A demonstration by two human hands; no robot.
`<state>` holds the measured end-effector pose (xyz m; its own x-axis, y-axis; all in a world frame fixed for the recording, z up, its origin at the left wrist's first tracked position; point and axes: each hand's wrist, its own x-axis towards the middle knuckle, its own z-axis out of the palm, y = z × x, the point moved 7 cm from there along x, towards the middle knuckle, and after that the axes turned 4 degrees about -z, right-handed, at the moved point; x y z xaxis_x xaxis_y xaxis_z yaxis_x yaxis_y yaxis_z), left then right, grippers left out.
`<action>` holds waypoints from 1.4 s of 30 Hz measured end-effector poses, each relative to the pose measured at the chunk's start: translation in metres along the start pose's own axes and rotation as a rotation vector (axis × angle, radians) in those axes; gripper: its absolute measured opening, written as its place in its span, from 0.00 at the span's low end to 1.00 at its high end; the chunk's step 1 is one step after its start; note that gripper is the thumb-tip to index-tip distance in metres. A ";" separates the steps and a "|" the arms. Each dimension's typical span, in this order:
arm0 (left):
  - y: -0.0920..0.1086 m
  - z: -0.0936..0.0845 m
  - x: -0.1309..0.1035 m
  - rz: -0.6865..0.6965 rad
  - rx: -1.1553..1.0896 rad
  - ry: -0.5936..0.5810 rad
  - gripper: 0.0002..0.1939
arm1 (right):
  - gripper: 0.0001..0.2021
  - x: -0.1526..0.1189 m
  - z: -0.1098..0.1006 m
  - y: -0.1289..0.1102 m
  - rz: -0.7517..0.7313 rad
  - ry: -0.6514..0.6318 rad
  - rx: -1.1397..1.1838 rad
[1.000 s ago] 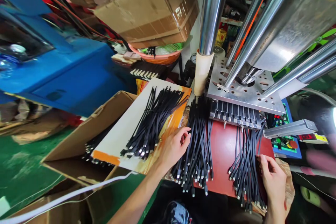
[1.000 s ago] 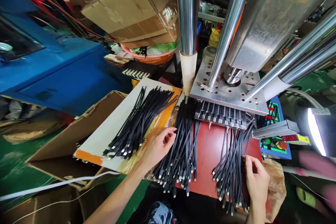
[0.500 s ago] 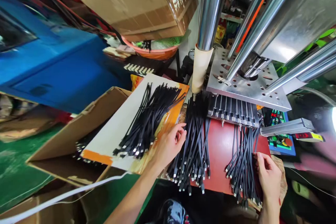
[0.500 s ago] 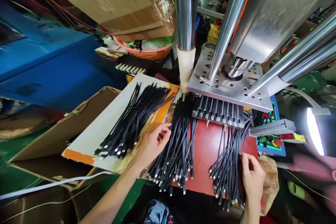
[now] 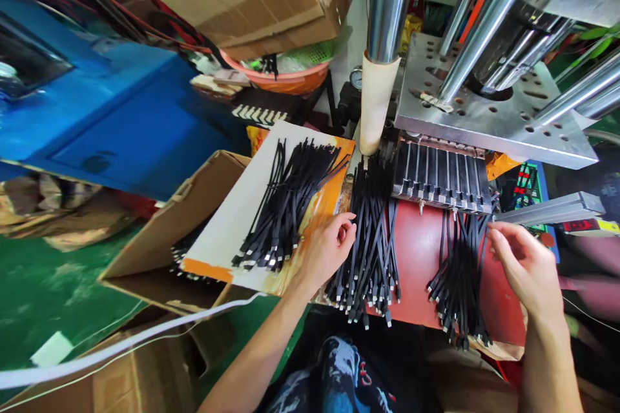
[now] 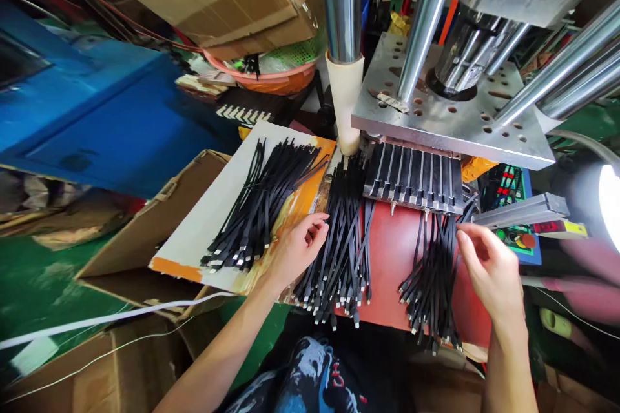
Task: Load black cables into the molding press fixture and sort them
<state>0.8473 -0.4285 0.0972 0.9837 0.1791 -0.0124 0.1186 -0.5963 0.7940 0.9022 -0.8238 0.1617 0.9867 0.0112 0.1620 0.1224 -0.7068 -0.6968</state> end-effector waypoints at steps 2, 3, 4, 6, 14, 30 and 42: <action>0.000 -0.001 0.000 0.008 0.009 0.008 0.12 | 0.19 0.035 0.008 -0.041 -0.193 -0.013 -0.123; 0.000 -0.001 0.000 0.013 0.012 0.012 0.12 | 0.19 0.054 0.016 -0.058 -0.285 -0.016 -0.175; 0.000 -0.001 0.000 0.018 0.016 0.015 0.12 | 0.20 0.074 0.025 -0.071 -0.361 -0.021 -0.220; 0.000 -0.001 0.000 0.025 0.023 0.017 0.12 | 0.22 0.115 0.047 -0.084 -0.464 -0.010 -0.329; 0.001 0.000 0.001 0.044 0.041 0.010 0.11 | 0.21 0.203 0.092 -0.104 -0.514 0.108 -0.471; -0.008 0.003 0.006 0.062 0.068 0.002 0.16 | 0.21 -0.087 0.009 -0.053 0.318 0.096 0.740; -0.005 0.004 0.010 0.019 0.099 0.036 0.19 | 0.25 -0.167 -0.028 0.046 0.470 0.481 0.561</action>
<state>0.8573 -0.4266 0.0910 0.9806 0.1943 0.0256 0.1145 -0.6739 0.7299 0.7400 -0.8780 0.1220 0.8119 -0.5825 -0.0391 -0.1262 -0.1096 -0.9859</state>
